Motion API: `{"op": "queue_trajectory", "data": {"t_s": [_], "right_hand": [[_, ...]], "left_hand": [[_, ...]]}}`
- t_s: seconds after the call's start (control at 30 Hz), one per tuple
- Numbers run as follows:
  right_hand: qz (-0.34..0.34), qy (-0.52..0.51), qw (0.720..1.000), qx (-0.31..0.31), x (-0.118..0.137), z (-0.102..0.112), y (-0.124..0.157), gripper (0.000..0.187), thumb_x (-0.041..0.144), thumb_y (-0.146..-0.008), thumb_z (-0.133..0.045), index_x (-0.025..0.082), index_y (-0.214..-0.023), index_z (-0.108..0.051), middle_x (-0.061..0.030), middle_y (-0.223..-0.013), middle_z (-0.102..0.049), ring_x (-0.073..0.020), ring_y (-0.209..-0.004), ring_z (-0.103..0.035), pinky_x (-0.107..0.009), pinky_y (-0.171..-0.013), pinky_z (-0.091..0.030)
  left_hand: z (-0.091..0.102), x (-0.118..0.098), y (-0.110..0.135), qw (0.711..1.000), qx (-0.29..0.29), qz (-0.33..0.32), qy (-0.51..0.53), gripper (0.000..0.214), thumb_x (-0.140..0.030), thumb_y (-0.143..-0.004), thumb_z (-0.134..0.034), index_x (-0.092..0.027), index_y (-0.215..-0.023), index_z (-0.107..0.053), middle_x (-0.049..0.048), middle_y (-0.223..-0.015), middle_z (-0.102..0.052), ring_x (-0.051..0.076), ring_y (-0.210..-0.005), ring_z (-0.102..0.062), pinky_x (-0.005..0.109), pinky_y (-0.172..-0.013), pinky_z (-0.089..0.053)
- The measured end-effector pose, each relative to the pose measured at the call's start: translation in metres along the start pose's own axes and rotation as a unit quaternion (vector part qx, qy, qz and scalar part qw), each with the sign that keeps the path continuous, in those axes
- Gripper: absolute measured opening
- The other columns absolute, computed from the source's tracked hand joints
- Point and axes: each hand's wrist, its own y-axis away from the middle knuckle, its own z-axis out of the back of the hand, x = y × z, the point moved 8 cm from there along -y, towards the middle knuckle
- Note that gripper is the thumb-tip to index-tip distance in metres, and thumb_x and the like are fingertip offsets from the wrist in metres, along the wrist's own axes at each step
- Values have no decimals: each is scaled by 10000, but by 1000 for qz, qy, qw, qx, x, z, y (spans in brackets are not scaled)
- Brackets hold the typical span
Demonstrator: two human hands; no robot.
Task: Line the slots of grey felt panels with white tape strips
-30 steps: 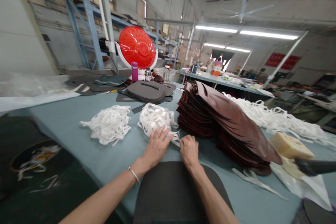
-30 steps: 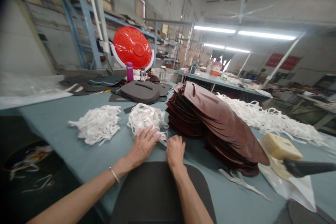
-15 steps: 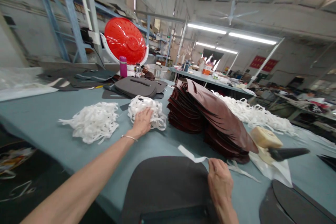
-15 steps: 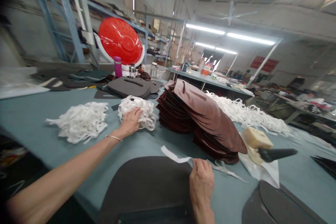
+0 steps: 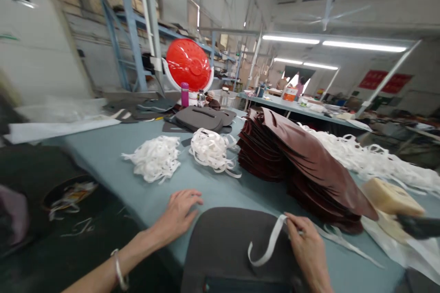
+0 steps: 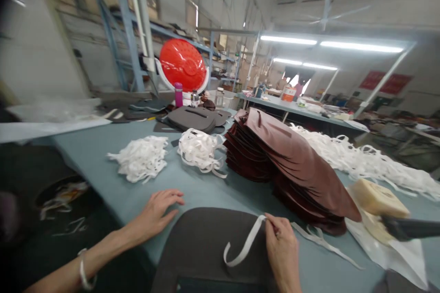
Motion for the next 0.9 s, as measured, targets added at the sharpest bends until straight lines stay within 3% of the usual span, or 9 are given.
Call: {"op": "queue_trajectory", "data": {"t_s": [0.13, 0.2, 0.33, 0.4, 0.47, 0.63, 0.7, 0.8, 0.9], "right_hand": [[-54, 20, 998, 16, 29, -13, -47, 403, 523, -744, -512, 223, -902, -729, -68, -889, -714, -268, -826, -647, -367, -792, -464], [-63, 55, 996, 14, 51, -23, -70, 418, 463, -774, -490, 203, -1024, -702, -75, -848, -709, -275, -792, -644, -376, -767, -461], [41, 151, 988, -14, 112, -56, -88, 576, 260, -803, -427, 113, -1360, -443, -159, -1064, -636, -320, -999, -588, -402, -769, -461], [116, 150, 982, 2, 145, -88, -75, 523, 221, -818, -405, 116, -1327, -466, -172, -1131, -583, -307, -1060, -555, -391, -805, -462], [177, 98, 977, 65, 174, -131, -51, 407, 186, -835, -387, 136, -1201, -557, -145, -1096, -585, -261, -1004, -576, -358, -836, -462], [257, -32, 938, 229, 235, -225, 20, 360, 86, -798, -442, 160, -1114, -597, -97, -1012, -592, -198, -888, -595, -308, -809, -483], [274, -53, 930, 237, 251, -246, 34, 428, 48, -744, -484, 189, -1135, -587, -83, -1046, -581, -190, -896, -594, -287, -773, -492], [261, -16, 932, 251, 254, -271, 40, 312, 43, -721, -500, 209, -948, -637, -59, -992, -597, -183, -798, -604, -270, -671, -496], [246, -5, 940, 234, 246, -271, 39, 256, 67, -722, -527, 214, -911, -617, -48, -983, -598, -185, -762, -602, -271, -639, -488]], "left_hand": [[23, 42, 13, 992, -73, 97, -29, 223, -120, -816, -464, -228, -953, -604, 61, -1108, -596, 230, -1089, -525, 415, -922, -382], [40, 57, 17, 981, -122, 134, -64, 226, -110, -807, -469, -226, -943, -608, 59, -1077, -591, 235, -1063, -522, 404, -900, -386], [68, 87, 20, 948, -190, 204, -154, 284, -128, -823, -487, -235, -1063, -593, 72, -1078, -566, 254, -1041, -498, 394, -866, -385], [74, 101, 16, 935, -191, 228, -194, 299, -158, -837, -502, -237, -1113, -583, 85, -1102, -553, 266, -1037, -487, 396, -852, -383], [72, 110, 10, 933, -177, 231, -212, 232, -191, -858, -498, -234, -1057, -610, 87, -1094, -554, 267, -1024, -486, 392, -834, -383], [54, 107, 10, 957, -166, 162, -175, 201, -265, -904, -439, -237, -896, -638, 57, -1051, -596, 248, -1012, -500, 387, -829, -386], [45, 106, 19, 965, -181, 109, -153, 202, -305, -893, -459, -254, -932, -651, 48, -1082, -614, 250, -1039, -502, 379, -832, -397], [33, 117, 31, 964, -215, 45, -148, 200, -343, -845, -514, -294, -944, -681, 30, -1101, -645, 257, -1060, -515, 385, -855, -408], [24, 126, 30, 956, -234, 32, -173, 226, -350, -806, -536, -314, -950, -706, 24, -1125, -664, 277, -1061, -527, 414, -867, -411]]}}
